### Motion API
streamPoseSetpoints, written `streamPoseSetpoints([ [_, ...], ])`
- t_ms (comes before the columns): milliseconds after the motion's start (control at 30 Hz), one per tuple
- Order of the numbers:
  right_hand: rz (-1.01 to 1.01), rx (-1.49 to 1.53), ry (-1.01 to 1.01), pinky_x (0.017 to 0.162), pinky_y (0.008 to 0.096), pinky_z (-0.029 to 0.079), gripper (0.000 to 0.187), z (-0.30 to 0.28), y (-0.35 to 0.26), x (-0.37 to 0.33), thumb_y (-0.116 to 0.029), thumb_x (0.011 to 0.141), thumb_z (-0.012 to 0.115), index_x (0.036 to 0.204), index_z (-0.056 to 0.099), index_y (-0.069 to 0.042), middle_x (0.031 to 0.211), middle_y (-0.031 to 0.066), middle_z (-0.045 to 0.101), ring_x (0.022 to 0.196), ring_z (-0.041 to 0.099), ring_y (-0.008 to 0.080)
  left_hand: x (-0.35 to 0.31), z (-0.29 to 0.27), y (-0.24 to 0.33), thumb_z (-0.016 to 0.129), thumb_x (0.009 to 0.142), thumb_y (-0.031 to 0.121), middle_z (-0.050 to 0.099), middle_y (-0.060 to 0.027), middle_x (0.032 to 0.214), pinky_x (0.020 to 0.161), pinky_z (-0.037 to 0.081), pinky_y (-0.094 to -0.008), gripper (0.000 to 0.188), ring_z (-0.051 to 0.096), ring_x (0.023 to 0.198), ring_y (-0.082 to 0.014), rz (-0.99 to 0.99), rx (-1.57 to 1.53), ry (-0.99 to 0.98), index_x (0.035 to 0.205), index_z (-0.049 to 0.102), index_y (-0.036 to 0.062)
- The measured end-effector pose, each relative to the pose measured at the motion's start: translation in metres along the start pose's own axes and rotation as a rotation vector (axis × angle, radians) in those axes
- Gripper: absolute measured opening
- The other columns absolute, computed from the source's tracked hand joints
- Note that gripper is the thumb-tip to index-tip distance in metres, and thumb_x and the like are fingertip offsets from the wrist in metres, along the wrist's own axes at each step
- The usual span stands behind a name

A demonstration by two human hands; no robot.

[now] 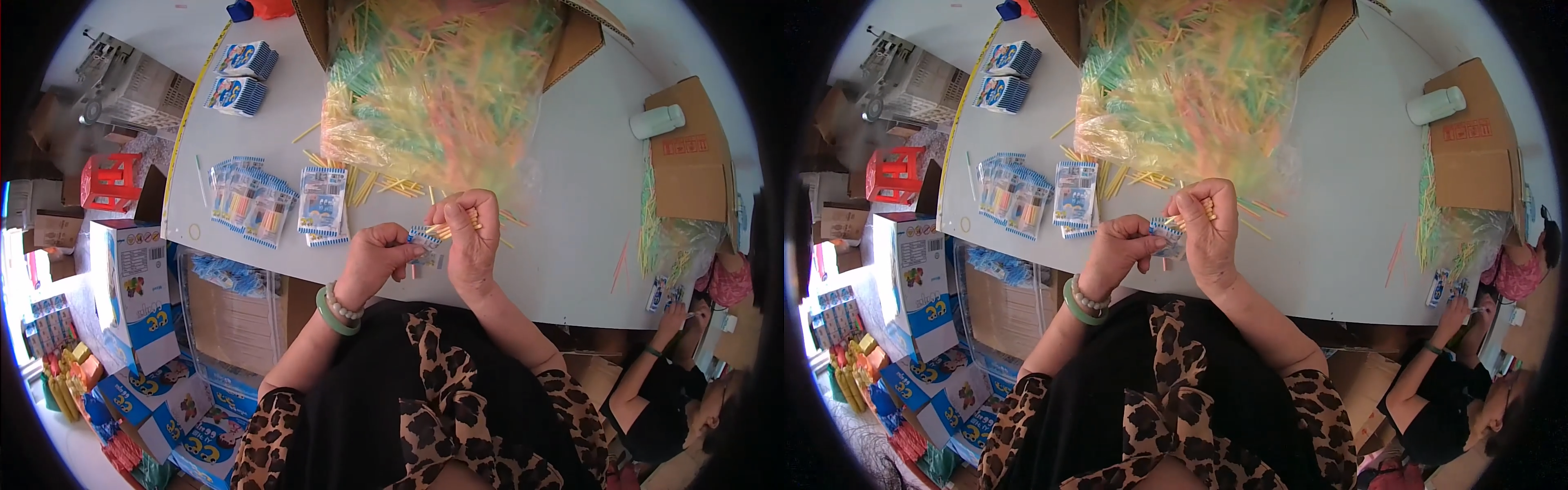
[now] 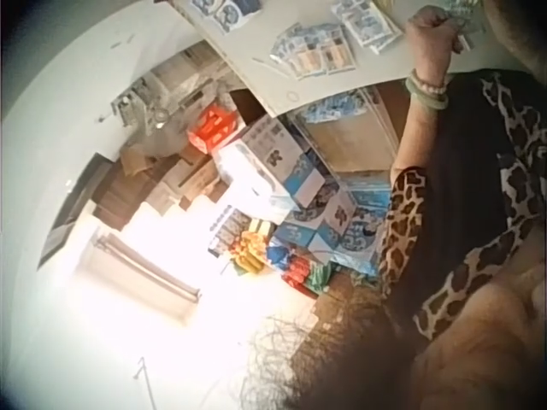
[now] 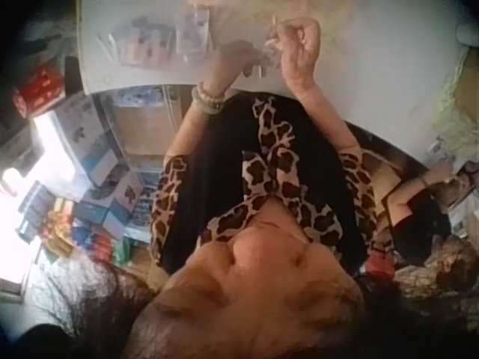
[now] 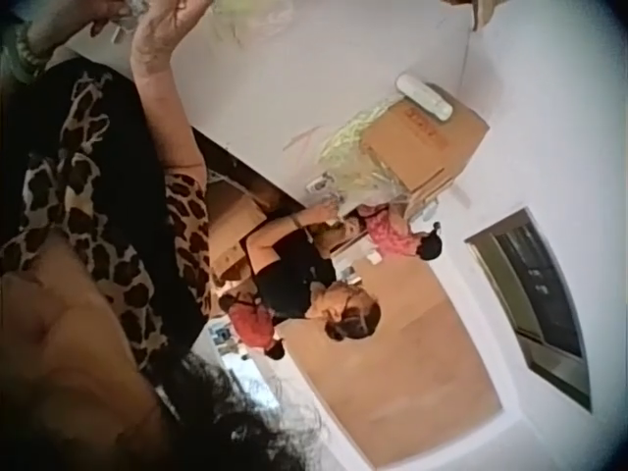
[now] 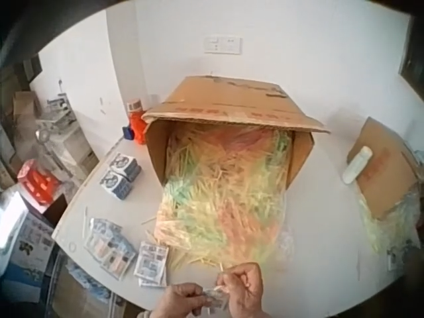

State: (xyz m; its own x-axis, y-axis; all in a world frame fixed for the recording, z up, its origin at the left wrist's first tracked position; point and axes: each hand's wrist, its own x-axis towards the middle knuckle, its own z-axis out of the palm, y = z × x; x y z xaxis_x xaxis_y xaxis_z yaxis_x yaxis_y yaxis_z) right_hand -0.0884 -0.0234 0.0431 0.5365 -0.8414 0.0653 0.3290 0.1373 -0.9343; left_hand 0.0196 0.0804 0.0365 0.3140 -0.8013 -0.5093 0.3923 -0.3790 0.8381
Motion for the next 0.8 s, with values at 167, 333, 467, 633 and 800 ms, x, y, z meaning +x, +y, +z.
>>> streamPoseSetpoints([
  [167,-0.020,0.016,-0.015,0.072,0.0370,0.051,0.016,0.005,-0.008,0.002,-0.015,0.095,0.053,0.094,0.041,-0.005,0.077,0.0076,0.054,0.068,0.058,0.0193,0.000,0.002,0.000,0.071,0.080,0.004,0.057,0.0007,0.062,0.041,0.038,-0.0191,0.012,0.049,0.047,-0.0039,0.018,0.030,0.028,0.075,0.060,0.0010],
  [333,0.068,0.061,-0.003,0.076,0.0376,0.052,0.018,0.008,-0.016,0.006,-0.018,0.095,0.053,0.093,0.041,-0.005,0.074,0.0073,0.054,0.067,0.061,0.0214,-0.001,0.001,-0.001,0.071,0.080,0.004,0.057,0.0006,0.063,0.043,0.039,-0.0187,0.011,0.050,0.049,-0.0038,0.018,0.031,0.004,0.076,0.062,0.0010],
  [467,0.217,0.073,-0.007,0.073,0.0352,0.052,0.016,0.001,-0.012,0.006,-0.016,0.095,0.053,0.092,0.042,-0.005,0.073,0.0075,0.055,0.068,0.062,0.0215,-0.002,-0.003,-0.002,0.071,0.081,0.004,0.059,0.0003,0.064,0.045,0.041,-0.0182,0.008,0.051,0.051,-0.0036,0.024,0.012,-0.081,0.080,0.064,0.0007],
  [633,0.221,0.003,-0.036,0.066,0.0301,0.052,0.012,-0.006,-0.005,0.001,-0.010,0.095,0.051,0.094,0.041,-0.004,0.075,0.0084,0.056,0.071,0.063,0.0197,-0.001,-0.003,-0.005,0.069,0.080,0.002,0.062,-0.0016,0.070,0.048,0.045,-0.0186,0.005,0.054,0.054,-0.0055,0.020,-0.010,-0.105,0.081,0.064,-0.0004],
  [800,0.148,-0.234,-0.112,0.082,0.0326,0.049,0.014,-0.012,0.005,-0.002,-0.016,0.096,0.050,0.094,0.046,-0.003,0.093,0.0128,0.063,0.090,0.062,0.0196,0.000,-0.001,-0.009,0.069,0.081,0.001,0.062,-0.0011,0.071,0.048,0.045,-0.0185,0.007,0.054,0.055,-0.0057,0.041,-0.018,-0.063,0.086,0.065,-0.0005],
])
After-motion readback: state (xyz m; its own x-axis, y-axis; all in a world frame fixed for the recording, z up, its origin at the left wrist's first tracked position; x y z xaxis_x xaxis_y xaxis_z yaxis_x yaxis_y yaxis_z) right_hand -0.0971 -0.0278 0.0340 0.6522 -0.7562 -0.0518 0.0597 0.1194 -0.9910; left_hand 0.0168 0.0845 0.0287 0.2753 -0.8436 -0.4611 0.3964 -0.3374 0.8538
